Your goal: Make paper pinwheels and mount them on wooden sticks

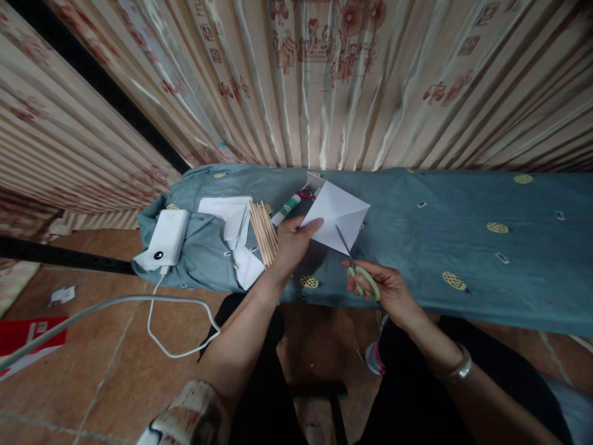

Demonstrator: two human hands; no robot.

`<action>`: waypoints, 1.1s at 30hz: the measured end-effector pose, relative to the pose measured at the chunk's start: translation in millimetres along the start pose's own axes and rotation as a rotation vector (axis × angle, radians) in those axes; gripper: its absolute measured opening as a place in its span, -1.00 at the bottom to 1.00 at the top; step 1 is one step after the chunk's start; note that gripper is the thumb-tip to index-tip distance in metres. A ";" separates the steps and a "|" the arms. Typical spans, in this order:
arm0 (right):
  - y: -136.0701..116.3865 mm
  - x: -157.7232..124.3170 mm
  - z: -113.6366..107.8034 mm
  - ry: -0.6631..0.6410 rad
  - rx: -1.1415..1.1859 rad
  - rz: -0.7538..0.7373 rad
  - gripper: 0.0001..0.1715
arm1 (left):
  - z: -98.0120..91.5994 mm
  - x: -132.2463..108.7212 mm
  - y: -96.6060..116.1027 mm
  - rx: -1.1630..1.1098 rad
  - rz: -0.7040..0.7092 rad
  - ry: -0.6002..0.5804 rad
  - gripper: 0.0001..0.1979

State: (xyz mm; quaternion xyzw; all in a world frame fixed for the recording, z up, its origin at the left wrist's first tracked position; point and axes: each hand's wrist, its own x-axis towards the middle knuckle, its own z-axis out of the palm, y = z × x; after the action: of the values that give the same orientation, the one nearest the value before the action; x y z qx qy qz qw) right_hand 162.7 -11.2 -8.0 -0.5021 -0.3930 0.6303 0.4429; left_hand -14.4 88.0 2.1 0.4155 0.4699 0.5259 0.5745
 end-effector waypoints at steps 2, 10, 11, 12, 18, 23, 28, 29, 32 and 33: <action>-0.1 0.0 0.0 -0.003 -0.005 0.000 -0.51 | 0.2 0.1 -0.6 -0.002 0.000 -0.004 -0.75; -1.7 -0.5 1.2 0.003 -0.025 -0.005 -0.47 | -0.6 2.1 -2.3 0.022 0.003 0.005 -0.78; -1.9 -0.5 1.4 0.003 -0.024 -0.006 -0.46 | -0.6 2.0 -2.2 0.022 0.000 0.007 -0.78; -2.0 -0.4 1.6 0.005 -0.021 -0.006 -0.46 | -0.6 1.9 -2.0 0.023 -0.003 0.008 -0.78; -3.0 0.4 3.3 0.022 0.004 0.011 -0.45 | -0.8 1.5 -2.8 0.033 -0.002 0.007 -0.77; -3.9 -0.1 4.0 0.035 0.028 0.025 -0.48 | -0.5 2.4 -4.1 0.021 -0.004 0.006 -0.74; -2.6 0.0 3.5 0.036 0.032 0.020 -0.49 | -0.3 2.5 -4.0 0.010 0.004 0.004 -0.73; -2.2 0.1 3.1 0.032 0.029 0.017 -0.49 | -0.3 2.3 -4.1 0.009 0.010 0.005 -0.73; -1.2 0.2 2.0 0.000 0.006 0.012 -0.45 | 0.1 1.9 -4.4 0.015 0.017 0.002 -0.73; -1.2 0.0 1.6 -0.017 -0.007 0.013 -0.44 | 0.1 2.0 -4.3 0.016 0.017 0.004 -0.73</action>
State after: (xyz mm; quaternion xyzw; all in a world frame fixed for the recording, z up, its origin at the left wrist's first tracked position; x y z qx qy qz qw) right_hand 161.4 -11.0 -6.5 -0.5007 -0.3959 0.6361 0.4336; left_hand -13.4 89.6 -2.2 0.4231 0.4717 0.5276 0.5657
